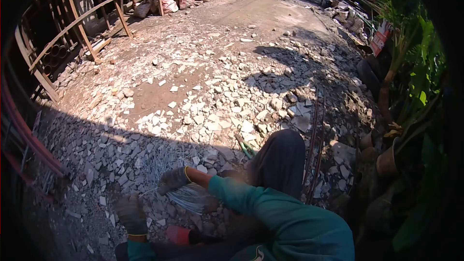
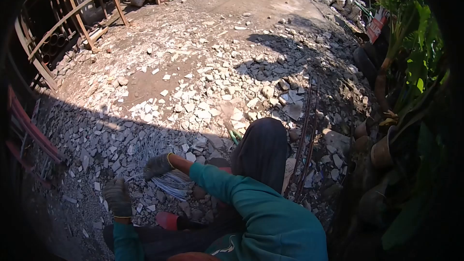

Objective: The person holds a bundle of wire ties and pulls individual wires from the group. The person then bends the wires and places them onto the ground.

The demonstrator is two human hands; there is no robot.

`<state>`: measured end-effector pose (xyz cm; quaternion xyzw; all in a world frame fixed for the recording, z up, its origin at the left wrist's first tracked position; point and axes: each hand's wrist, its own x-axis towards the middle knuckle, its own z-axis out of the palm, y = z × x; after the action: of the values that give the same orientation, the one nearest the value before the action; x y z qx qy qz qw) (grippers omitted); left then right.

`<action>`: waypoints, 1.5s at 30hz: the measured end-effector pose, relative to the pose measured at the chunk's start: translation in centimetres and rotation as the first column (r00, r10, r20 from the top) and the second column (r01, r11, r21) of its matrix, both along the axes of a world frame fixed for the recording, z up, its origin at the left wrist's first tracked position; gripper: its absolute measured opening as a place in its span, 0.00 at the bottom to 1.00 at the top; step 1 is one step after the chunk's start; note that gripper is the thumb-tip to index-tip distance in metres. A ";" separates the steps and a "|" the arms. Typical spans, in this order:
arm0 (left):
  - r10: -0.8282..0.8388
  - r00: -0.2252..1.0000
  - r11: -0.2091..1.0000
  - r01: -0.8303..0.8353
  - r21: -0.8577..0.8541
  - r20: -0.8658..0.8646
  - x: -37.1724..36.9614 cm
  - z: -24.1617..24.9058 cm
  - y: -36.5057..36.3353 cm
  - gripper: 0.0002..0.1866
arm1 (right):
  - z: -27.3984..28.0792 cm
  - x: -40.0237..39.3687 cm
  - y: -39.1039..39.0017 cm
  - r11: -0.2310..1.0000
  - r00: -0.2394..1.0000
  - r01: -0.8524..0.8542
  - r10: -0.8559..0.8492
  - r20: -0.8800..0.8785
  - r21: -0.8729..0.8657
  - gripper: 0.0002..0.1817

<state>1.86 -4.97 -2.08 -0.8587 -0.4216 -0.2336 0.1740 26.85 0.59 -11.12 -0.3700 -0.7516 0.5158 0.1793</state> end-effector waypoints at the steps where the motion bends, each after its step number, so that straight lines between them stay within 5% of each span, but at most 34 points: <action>1: 0.001 1.000 1.000 -0.001 -0.020 -0.025 -0.2 -0.1 0.0 0.11 | 0.4 0.1 0.0 0.996 0.999 -0.002 0.006 0.042 -0.088 0.25; 3: 0.002 0.999 0.999 -0.004 -0.038 -0.052 -1.0 -1.3 0.3 0.12 | 1.0 0.2 -0.1 0.985 0.997 -0.001 0.015 0.082 -0.174 0.26; 5: -0.020 0.975 0.956 0.083 -0.280 0.222 -2.3 -4.2 1.0 0.11 | -0.2 0.2 0.1 1.000 0.997 0.020 -0.020 0.071 0.003 0.25; 6: -0.019 0.975 0.957 0.082 -0.280 0.222 -3.0 -5.1 1.4 0.11 | -0.6 0.2 0.2 1.000 0.997 0.019 -0.019 0.070 0.003 0.25; 8: 0.304 0.901 0.565 0.090 -0.821 0.308 -3.1 -4.7 1.5 0.10 | -0.7 0.2 0.3 0.997 0.994 0.004 -0.013 0.111 0.081 0.25; 9: 0.305 0.902 0.565 0.088 -0.821 0.307 -3.3 -4.4 1.3 0.10 | -0.9 0.1 0.4 0.997 0.994 0.003 -0.012 0.110 0.081 0.25; 10: 0.544 0.703 0.264 0.373 -0.889 0.457 -2.3 -1.9 0.5 0.09 | -0.8 0.2 0.4 0.998 0.997 -0.001 -0.005 0.083 0.068 0.25; 11: 0.781 0.453 0.014 0.675 -0.738 0.430 -1.7 -0.6 0.1 0.08 | -0.6 0.2 0.5 0.998 0.998 -0.005 0.002 0.057 0.055 0.24; 15: 0.805 0.402 0.005 0.731 -0.682 0.436 -1.8 -0.8 0.8 0.07 | 0.6 0.3 0.3 0.999 1.000 0.001 -0.001 -0.002 0.046 0.24; 17: 0.683 0.482 0.198 0.601 -0.775 0.548 -2.1 -1.1 1.0 0.08 | 1.1 0.4 -0.1 0.999 0.999 0.038 -0.038 0.016 0.026 0.23; 18: 0.682 0.483 0.198 0.601 -0.775 0.549 -2.3 -1.5 1.3 0.08 | 1.4 0.4 -0.3 0.999 0.999 0.039 -0.040 0.016 0.026 0.23; 20: 0.378 0.813 0.582 0.163 -0.797 0.443 -2.8 -3.1 2.0 0.09 | 1.5 0.3 -0.6 0.999 0.998 0.021 -0.023 0.053 0.028 0.23; 21: 0.378 0.814 0.583 0.161 -0.797 0.441 -3.2 -3.9 2.1 0.09 | 1.4 0.0 -0.5 0.999 0.998 0.021 -0.023 0.051 0.028 0.23; 23: 0.068 0.922 0.763 0.198 -0.615 0.381 -3.1 -4.3 1.8 0.09 | -0.1 -0.6 0.0 0.996 0.992 -0.068 0.061 0.114 0.055 0.24; 24: 0.050 0.979 0.805 0.079 -0.588 0.200 -2.6 -3.8 1.5 0.08 | -0.9 -0.9 0.1 0.996 0.991 -0.069 0.062 0.115 0.055 0.24; 27: 0.054 0.998 0.859 -0.062 -0.509 -0.031 0.2 -1.2 -0.5 0.08 | -1.7 -1.6 -0.1 0.985 0.984 -0.066 0.038 0.175 0.158 0.23; 31: 0.002 0.992 0.827 0.071 -0.557 0.128 0.9 -3.6 -1.5 0.11 | -0.9 -2.5 -1.0 0.980 0.980 -0.115 0.086 0.181 0.160 0.22; 37: 0.230 0.968 0.750 -0.109 -0.653 0.103 2.6 -3.2 -2.2 0.12 | -0.5 -3.7 -1.4 0.960 0.976 -0.175 0.141 0.164 0.220 0.22; 43: 0.360 0.862 0.761 -0.050 -0.647 0.356 0.3 -4.7 0.0 0.12 | 1.5 -4.1 -1.7 0.966 0.988 -0.149 0.152 0.000 0.212 0.21; 45: 0.410 0.660 0.690 0.228 -0.688 0.630 0.3 -4.5 0.2 0.12 | 2.4 -4.0 -2.0 0.973 0.991 -0.127 0.132 -0.014 0.190 0.21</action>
<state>2.12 -4.77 -6.57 -0.6562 -0.5568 -0.3691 -0.3510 22.82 -1.38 -8.74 -0.2947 -0.8173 0.4575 0.1894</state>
